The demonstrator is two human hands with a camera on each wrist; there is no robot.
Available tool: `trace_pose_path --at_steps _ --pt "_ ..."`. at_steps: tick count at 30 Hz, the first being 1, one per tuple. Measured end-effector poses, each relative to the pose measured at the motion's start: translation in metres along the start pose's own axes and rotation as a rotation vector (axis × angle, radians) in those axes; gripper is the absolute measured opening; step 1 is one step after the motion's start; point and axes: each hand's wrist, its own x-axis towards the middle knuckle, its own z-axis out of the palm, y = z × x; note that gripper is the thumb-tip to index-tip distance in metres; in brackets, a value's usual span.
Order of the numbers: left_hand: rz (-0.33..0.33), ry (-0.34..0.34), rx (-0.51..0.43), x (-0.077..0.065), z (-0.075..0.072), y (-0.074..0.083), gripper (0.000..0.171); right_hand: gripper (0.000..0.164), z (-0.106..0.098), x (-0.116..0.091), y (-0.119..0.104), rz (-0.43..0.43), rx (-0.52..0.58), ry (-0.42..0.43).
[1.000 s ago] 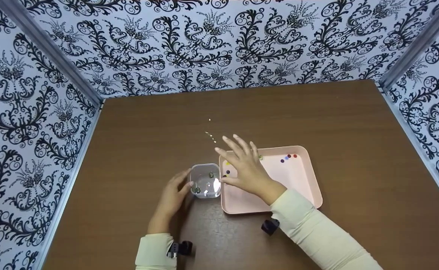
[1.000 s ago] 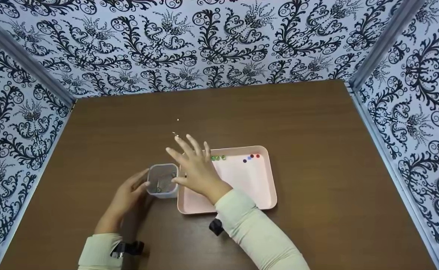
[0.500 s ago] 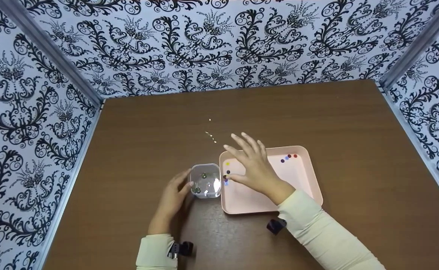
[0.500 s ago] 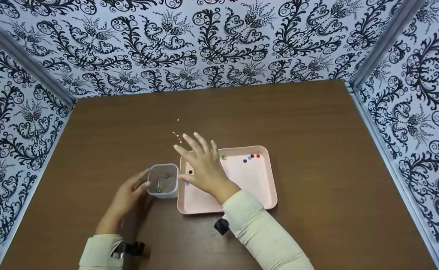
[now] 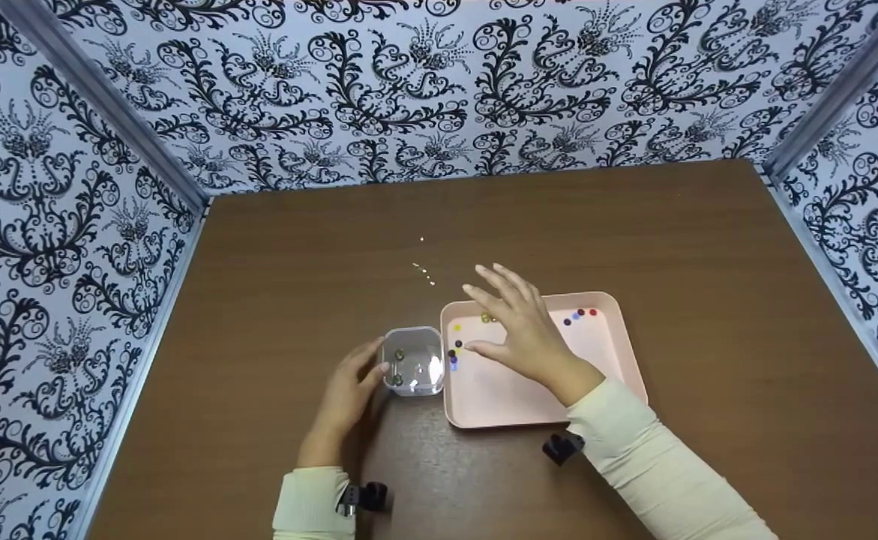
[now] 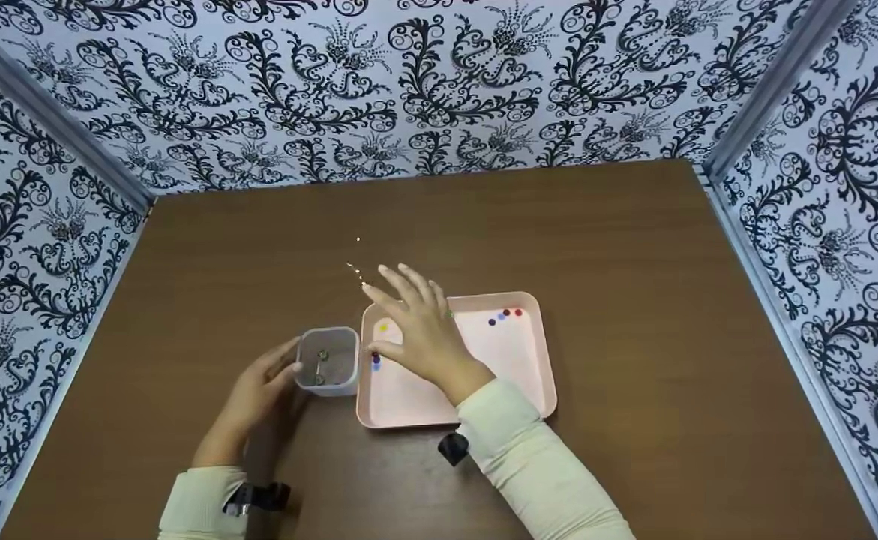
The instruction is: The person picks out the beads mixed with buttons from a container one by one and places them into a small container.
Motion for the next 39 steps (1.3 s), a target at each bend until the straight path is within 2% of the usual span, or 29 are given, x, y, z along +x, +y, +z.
trace_pose_path --at_steps 11,16,25,32,39 --pt "0.014 0.013 -0.009 0.000 0.001 -0.001 0.041 0.072 -0.003 -0.003 0.012 -0.007 0.032 -0.003" --pt "-0.020 0.004 -0.028 0.000 0.001 0.000 0.043 0.072 -0.005 -0.004 0.016 0.026 0.054 -0.020" --pt "-0.046 -0.008 0.014 0.000 0.000 0.000 0.043 0.070 -0.009 -0.005 0.024 0.073 0.089 -0.047" --pt "-0.067 -0.014 0.025 0.000 -0.001 0.002 0.044 0.070 -0.013 -0.005 0.032 0.104 0.063 -0.078" --pt "-0.058 -0.017 0.027 0.000 -0.001 0.002 0.044 0.070 -0.018 -0.005 0.037 0.136 0.024 -0.110"
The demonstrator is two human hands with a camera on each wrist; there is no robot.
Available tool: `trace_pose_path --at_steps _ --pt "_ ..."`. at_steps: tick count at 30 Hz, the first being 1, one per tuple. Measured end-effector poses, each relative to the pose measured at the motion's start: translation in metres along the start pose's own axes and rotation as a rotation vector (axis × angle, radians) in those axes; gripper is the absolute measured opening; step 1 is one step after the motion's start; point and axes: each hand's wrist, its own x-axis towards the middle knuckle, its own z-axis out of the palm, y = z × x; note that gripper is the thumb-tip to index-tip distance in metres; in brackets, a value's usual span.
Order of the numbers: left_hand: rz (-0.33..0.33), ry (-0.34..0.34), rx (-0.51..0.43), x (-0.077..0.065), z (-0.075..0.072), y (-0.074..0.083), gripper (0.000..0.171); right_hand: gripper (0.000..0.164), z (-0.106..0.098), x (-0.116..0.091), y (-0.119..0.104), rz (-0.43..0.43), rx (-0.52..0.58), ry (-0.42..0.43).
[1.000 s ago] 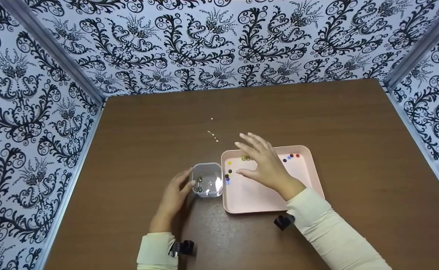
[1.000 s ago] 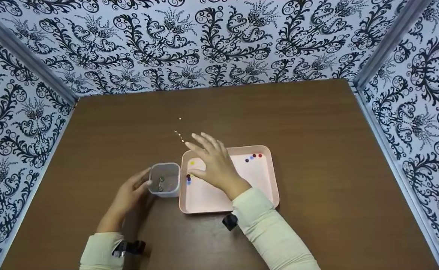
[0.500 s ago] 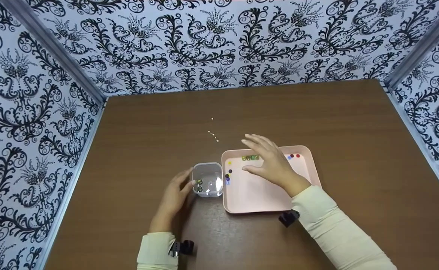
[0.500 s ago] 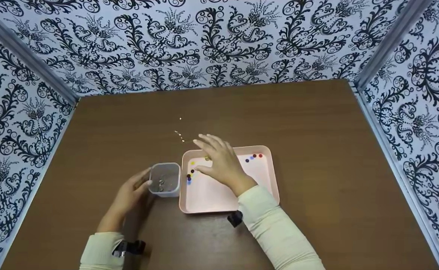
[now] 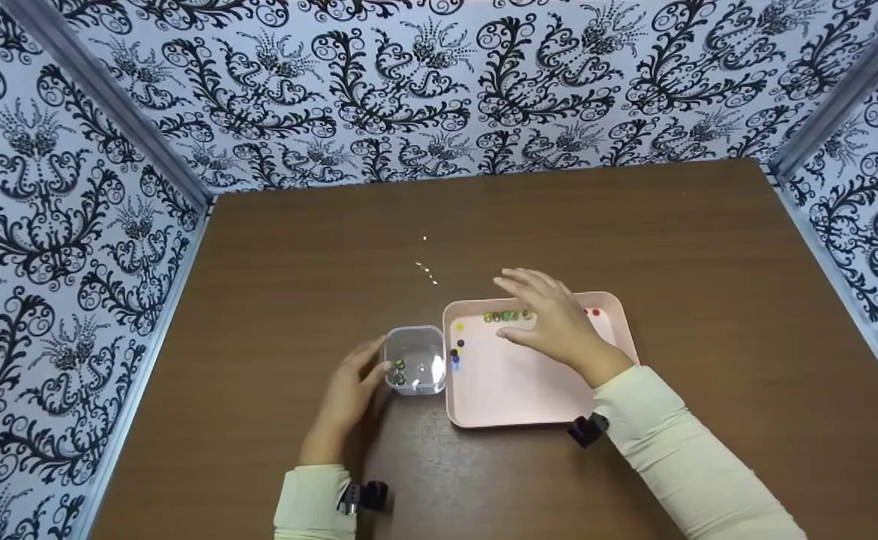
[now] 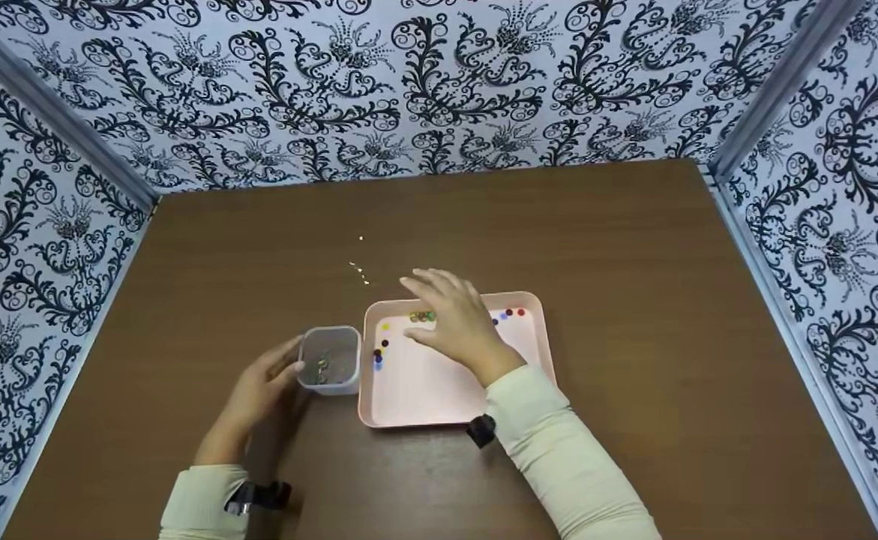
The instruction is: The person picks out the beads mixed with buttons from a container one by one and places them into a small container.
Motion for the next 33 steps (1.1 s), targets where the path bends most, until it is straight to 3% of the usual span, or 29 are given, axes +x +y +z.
trace_pose_path --at_steps 10,17,22,33 --pt "-0.016 -0.001 0.002 0.000 0.000 0.000 0.044 0.067 -0.005 0.000 0.003 0.021 -0.005 -0.030" --pt "0.054 0.017 0.013 0.000 0.001 -0.002 0.042 0.064 -0.008 0.000 0.008 0.067 0.002 -0.073" --pt "0.068 0.020 0.021 0.001 0.001 -0.003 0.042 0.063 -0.008 0.001 0.012 0.113 0.015 -0.090" --pt "0.030 0.011 0.029 0.001 0.001 -0.003 0.043 0.061 -0.008 0.000 0.020 0.229 0.047 -0.157"
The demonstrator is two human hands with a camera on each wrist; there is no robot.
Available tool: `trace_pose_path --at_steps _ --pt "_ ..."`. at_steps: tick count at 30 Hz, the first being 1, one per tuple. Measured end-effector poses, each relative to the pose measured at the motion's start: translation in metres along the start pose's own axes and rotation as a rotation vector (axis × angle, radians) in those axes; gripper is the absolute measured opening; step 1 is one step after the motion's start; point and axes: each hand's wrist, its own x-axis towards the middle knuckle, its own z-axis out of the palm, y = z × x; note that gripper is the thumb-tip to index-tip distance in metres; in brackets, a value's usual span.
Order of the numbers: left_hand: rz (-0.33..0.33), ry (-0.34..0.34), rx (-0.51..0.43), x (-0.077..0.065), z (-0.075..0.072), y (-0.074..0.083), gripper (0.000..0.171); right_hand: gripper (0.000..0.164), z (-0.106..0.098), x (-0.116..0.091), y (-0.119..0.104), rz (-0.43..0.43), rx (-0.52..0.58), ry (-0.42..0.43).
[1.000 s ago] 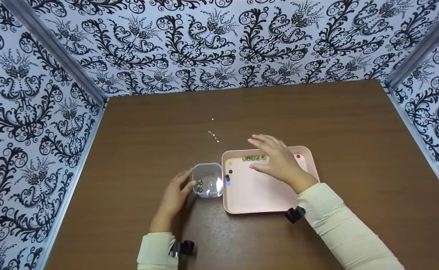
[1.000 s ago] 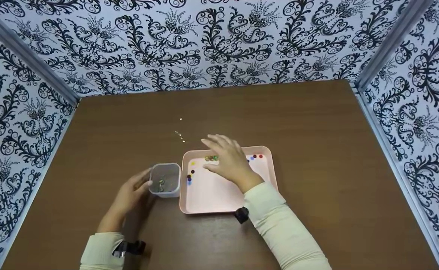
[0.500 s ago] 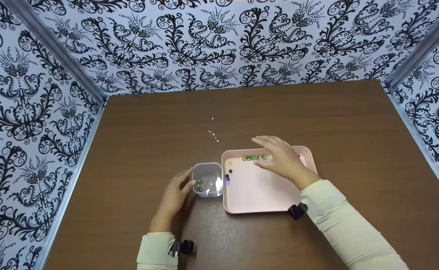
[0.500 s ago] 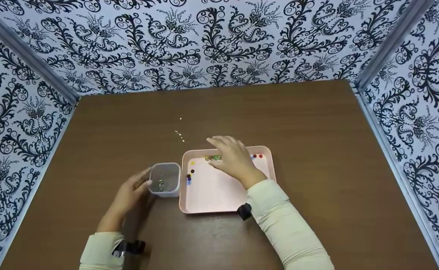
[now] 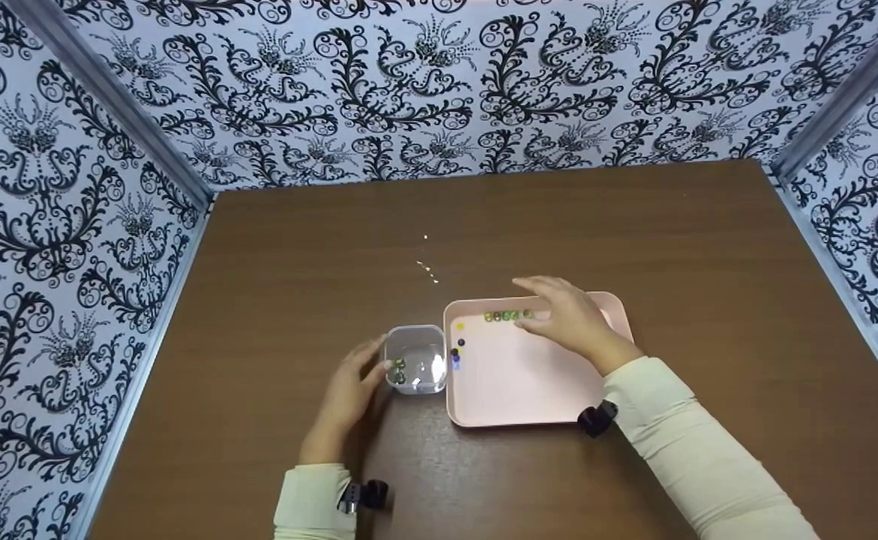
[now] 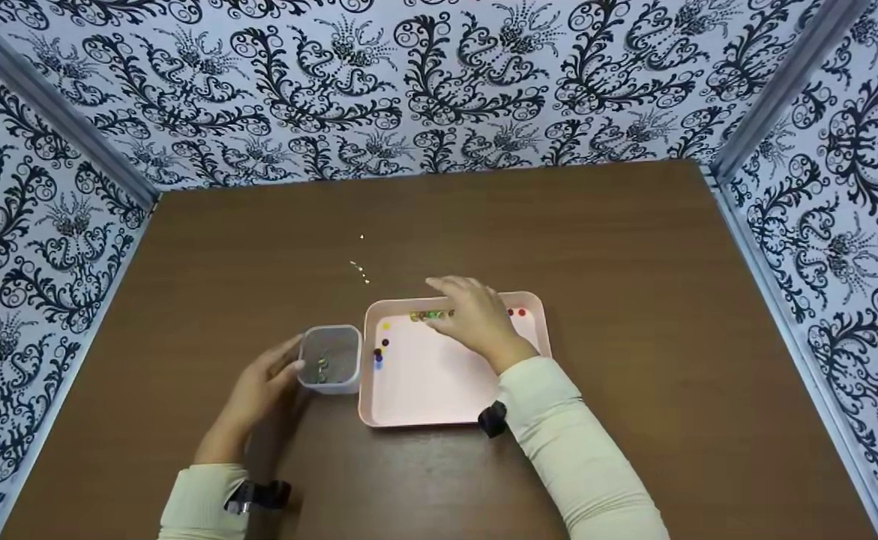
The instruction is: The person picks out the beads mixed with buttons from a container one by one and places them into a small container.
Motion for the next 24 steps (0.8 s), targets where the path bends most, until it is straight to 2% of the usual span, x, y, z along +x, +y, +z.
trace_pose_path --at_steps 7,14,20,24 --pt "-0.023 0.001 -0.013 0.000 -0.001 0.001 0.043 0.058 0.000 0.000 0.008 0.059 0.071 -0.020" --pt "-0.015 -0.007 -0.060 -0.001 -0.001 0.002 0.042 0.055 0.001 0.001 0.017 0.096 0.174 -0.038" --pt "-0.025 -0.005 -0.045 -0.001 -0.002 0.002 0.043 0.054 0.001 0.001 0.023 0.084 0.186 -0.035" --pt "-0.009 -0.002 -0.048 0.000 -0.001 0.001 0.043 0.053 0.003 0.000 0.025 0.105 0.213 -0.028"
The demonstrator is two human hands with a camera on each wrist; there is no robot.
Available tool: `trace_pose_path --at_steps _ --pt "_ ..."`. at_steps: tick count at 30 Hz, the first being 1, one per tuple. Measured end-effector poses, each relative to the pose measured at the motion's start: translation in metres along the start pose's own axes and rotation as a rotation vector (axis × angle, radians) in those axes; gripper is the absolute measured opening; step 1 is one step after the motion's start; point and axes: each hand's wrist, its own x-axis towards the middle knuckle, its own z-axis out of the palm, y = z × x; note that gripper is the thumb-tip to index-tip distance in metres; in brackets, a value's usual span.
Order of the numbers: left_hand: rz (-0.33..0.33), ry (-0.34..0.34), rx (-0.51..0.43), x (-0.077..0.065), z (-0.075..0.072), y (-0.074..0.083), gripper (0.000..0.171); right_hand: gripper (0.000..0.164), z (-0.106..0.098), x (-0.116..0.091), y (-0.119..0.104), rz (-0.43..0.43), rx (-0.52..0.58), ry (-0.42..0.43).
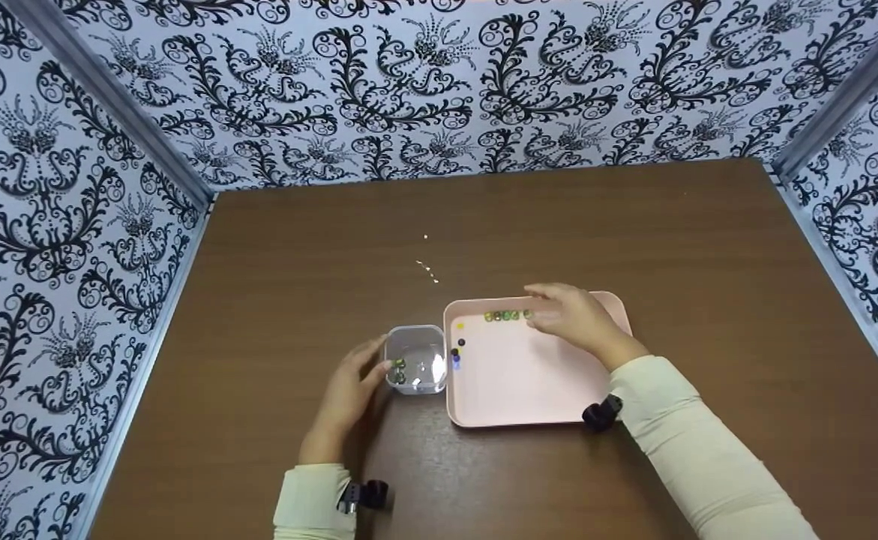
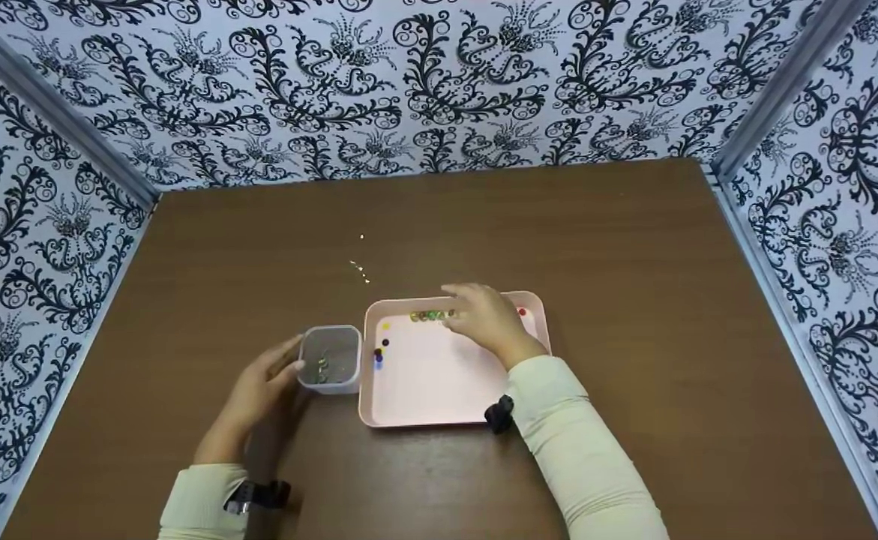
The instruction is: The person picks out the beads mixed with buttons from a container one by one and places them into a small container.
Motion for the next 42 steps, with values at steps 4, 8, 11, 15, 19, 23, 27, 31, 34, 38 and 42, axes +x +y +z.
trace_pose_path --at_steps 4,8,11,15,19,23,27,31,34,38,42 --pt "0.000 0.004 0.000 0.000 0.000 0.000 0.043 0.053 0.002 -0.001 0.001 0.023 0.012 0.006" --pt "-0.018 0.001 0.004 -0.001 0.000 0.000 0.043 0.053 0.004 -0.001 0.003 0.056 0.024 0.002" --pt "-0.021 -0.002 0.004 -0.001 0.000 0.000 0.043 0.053 0.005 0.000 0.004 0.069 0.021 -0.002" --pt "-0.012 -0.002 0.013 0.000 0.000 0.000 0.043 0.052 0.005 0.001 0.006 0.079 0.003 -0.017" --pt "-0.006 -0.006 0.023 0.000 0.000 0.000 0.043 0.052 0.005 0.001 0.008 0.078 -0.008 -0.039" --pt "-0.007 -0.005 0.023 0.000 -0.001 0.001 0.043 0.050 0.006 0.003 0.010 0.069 -0.006 -0.033" --pt "-0.005 -0.003 0.024 0.000 0.000 0.001 0.043 0.048 0.008 0.004 0.012 0.062 -0.001 -0.025" --pt "-0.007 -0.005 0.019 0.000 0.000 0.001 0.043 0.045 0.010 0.005 0.014 0.068 -0.001 -0.024" --pt "-0.011 -0.006 0.018 0.000 0.000 0.000 0.043 0.044 0.011 0.006 0.015 0.081 -0.015 -0.024" --pt "-0.011 -0.007 0.023 0.000 0.000 -0.001 0.043 0.044 0.013 0.007 0.017 0.087 -0.020 -0.025" --pt "-0.008 -0.004 0.020 0.000 0.000 -0.002 0.043 0.044 0.014 0.008 0.019 0.085 -0.016 -0.021"
